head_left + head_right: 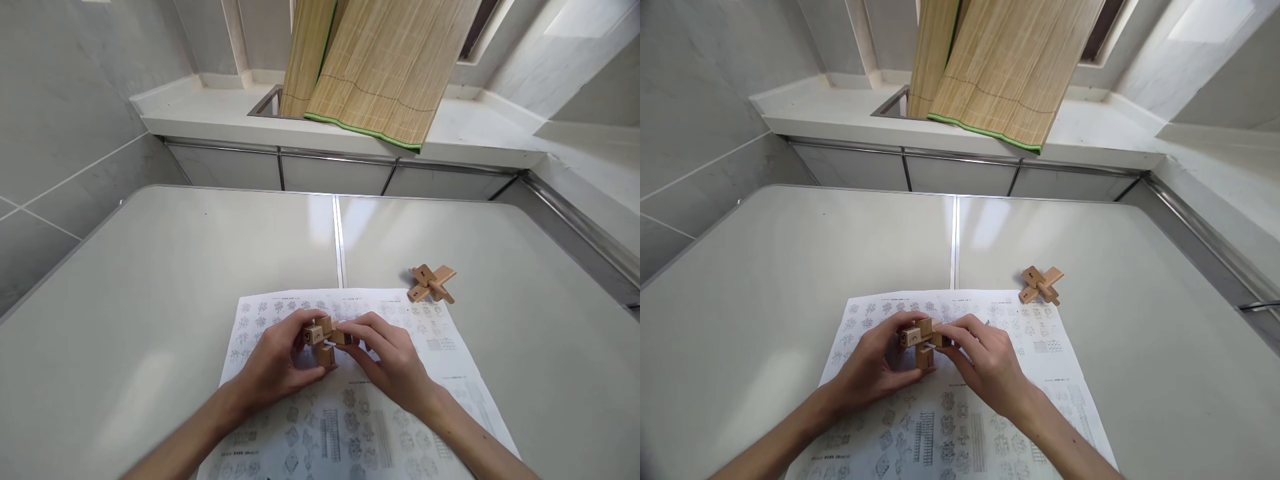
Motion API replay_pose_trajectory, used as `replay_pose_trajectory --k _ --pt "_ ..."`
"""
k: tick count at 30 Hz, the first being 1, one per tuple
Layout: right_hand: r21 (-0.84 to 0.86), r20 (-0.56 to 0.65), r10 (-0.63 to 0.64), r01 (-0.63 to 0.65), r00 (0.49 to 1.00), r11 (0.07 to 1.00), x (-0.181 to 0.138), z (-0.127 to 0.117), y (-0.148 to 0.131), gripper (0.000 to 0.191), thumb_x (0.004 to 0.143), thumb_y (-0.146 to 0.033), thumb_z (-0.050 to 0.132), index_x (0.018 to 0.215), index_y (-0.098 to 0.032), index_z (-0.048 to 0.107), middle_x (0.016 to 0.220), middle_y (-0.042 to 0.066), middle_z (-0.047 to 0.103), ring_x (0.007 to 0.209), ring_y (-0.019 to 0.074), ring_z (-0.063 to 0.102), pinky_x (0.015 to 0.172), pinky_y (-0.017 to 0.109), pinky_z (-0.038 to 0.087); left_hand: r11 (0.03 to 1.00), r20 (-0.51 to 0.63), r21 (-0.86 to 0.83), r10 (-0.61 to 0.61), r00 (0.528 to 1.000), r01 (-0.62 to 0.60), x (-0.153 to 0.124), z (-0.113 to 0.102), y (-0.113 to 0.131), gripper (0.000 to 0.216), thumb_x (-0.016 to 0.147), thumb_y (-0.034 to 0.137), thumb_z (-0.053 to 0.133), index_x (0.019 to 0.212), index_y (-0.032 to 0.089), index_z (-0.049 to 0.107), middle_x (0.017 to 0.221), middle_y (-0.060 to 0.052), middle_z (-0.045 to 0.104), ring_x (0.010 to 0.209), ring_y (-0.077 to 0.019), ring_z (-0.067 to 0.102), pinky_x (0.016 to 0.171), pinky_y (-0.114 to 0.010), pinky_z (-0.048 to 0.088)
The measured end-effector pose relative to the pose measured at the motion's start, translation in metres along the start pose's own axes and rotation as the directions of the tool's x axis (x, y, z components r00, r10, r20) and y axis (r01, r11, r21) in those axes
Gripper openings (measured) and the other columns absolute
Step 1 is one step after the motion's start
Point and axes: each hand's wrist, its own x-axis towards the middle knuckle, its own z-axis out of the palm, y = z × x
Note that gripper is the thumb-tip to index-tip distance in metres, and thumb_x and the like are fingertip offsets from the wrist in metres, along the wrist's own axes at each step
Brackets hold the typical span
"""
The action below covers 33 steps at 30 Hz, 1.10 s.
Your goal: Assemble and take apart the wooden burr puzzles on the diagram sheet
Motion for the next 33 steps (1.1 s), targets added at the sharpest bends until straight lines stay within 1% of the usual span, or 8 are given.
replay_pose_trajectory --k 6,10,14,17,20,23,29,33 --pt "0.026 0.012 -0.038 0.038 0.999 0.999 0.001 0.0 -0.007 0.032 0.102 -0.009 0.062 0.129 -0.025 0.063 0.097 0.006 0.073 0.079 0.0165 0.075 0.062 0.027 0.062 0.998 0.018 0.034 0.057 0.998 -0.058 0.003 -0.001 0.003 0.051 0.084 0.026 0.08 0.128 0.029 0.054 0.1 0.0 0.063 0.077 -0.015 0.06 0.065 -0.028 0.05" --pt "0.023 -0.015 -0.063 0.063 0.998 0.998 0.002 0.001 -0.009 0.031 0.1 -0.007 0.063 0.126 -0.023 0.064 0.093 0.005 0.073 0.076 0.0164 0.074 0.062 0.027 0.062 0.995 0.009 0.053 0.085 0.996 -0.086 0.004 -0.001 0.005 0.054 0.084 0.027 0.083 0.129 0.031 0.054 0.11 -0.002 0.059 0.084 -0.0155 0.059 0.069 -0.028 0.052" --pt "0.03 -0.027 -0.085 0.086 0.996 0.996 0.003 0.0 -0.009 0.032 0.099 -0.007 0.066 0.126 -0.023 0.064 0.093 0.005 0.074 0.076 0.0166 0.075 0.062 0.027 0.062 0.996 0.032 -0.03 0.079 0.996 -0.078 0.005 -0.001 0.007 0.054 0.085 0.026 0.083 0.129 0.031 0.053 0.111 -0.002 0.062 0.084 -0.0152 0.059 0.064 -0.025 0.05" --pt "0.058 -0.026 -0.082 0.083 0.996 0.995 0.004 -0.003 -0.008 0.027 0.101 -0.016 0.067 0.127 -0.024 0.063 0.095 0.006 0.074 0.078 0.017 0.074 0.062 0.027 0.062 0.993 0.056 -0.119 0.031 0.998 -0.025 0.005 -0.002 0.009 0.053 0.084 0.024 0.083 0.128 0.03 0.055 0.107 -0.002 0.063 0.083 -0.0153 0.06 0.061 -0.024 0.05" --pt "0.097 -0.027 -0.023 0.026 0.999 0.995 0.004 -0.005 -0.006 0.023 0.107 -0.022 0.056 0.129 -0.024 0.062 0.102 0.009 0.072 0.082 0.0179 0.072 0.062 0.029 0.06 0.985 0.05 -0.171 -0.011 0.999 0.02 0.005 -0.004 0.01 0.054 0.082 0.024 0.086 0.127 0.029 0.057 0.108 -0.003 0.065 0.084 -0.0156 0.06 0.064 -0.025 0.052" --pt "0.102 -0.002 0.067 -0.066 0.998 0.993 0.003 -0.004 -0.002 0.025 0.107 -0.018 0.051 0.13 -0.025 0.059 0.108 0.01 0.07 0.083 0.018 0.069 0.065 0.031 0.059 0.975 0.037 -0.221 -0.024 0.999 0.031 0.005 -0.006 0.011 0.058 0.079 0.026 0.089 0.128 0.029 0.057 0.109 -0.002 0.065 0.082 -0.0151 0.059 0.068 -0.027 0.055" --pt "0.128 0.166 0.143 -0.166 0.976 0.978 0.001 -0.003 0.001 0.016 0.107 -0.021 0.051 0.121 -0.025 0.058 0.101 0.006 0.07 0.084 0.0191 0.067 0.068 0.032 0.055 0.961 0.079 -0.275 -0.011 0.997 0.032 0.006 -0.008 0.013 0.06 0.079 0.022 0.088 0.131 0.03 0.058 0.11 -0.003 0.066 0.09 -0.0181 0.064 0.079 -0.032 0.058" --pt "0.195 0.3 0.248 -0.314 0.921 0.929 0.003 -0.006 -0.002 0.014 0.11 -0.028 0.044 0.111 -0.025 0.058 0.095 0.004 0.069 0.076 0.0174 0.065 0.066 0.03 0.053 0.964 0.065 -0.266 0.031 0.997 -0.013 0.006 -0.007 0.011 0.061 0.081 0.026 0.088 0.134 0.031 0.058 0.12 -0.006 0.064 0.1 -0.0213 0.063 0.083 -0.034 0.059"
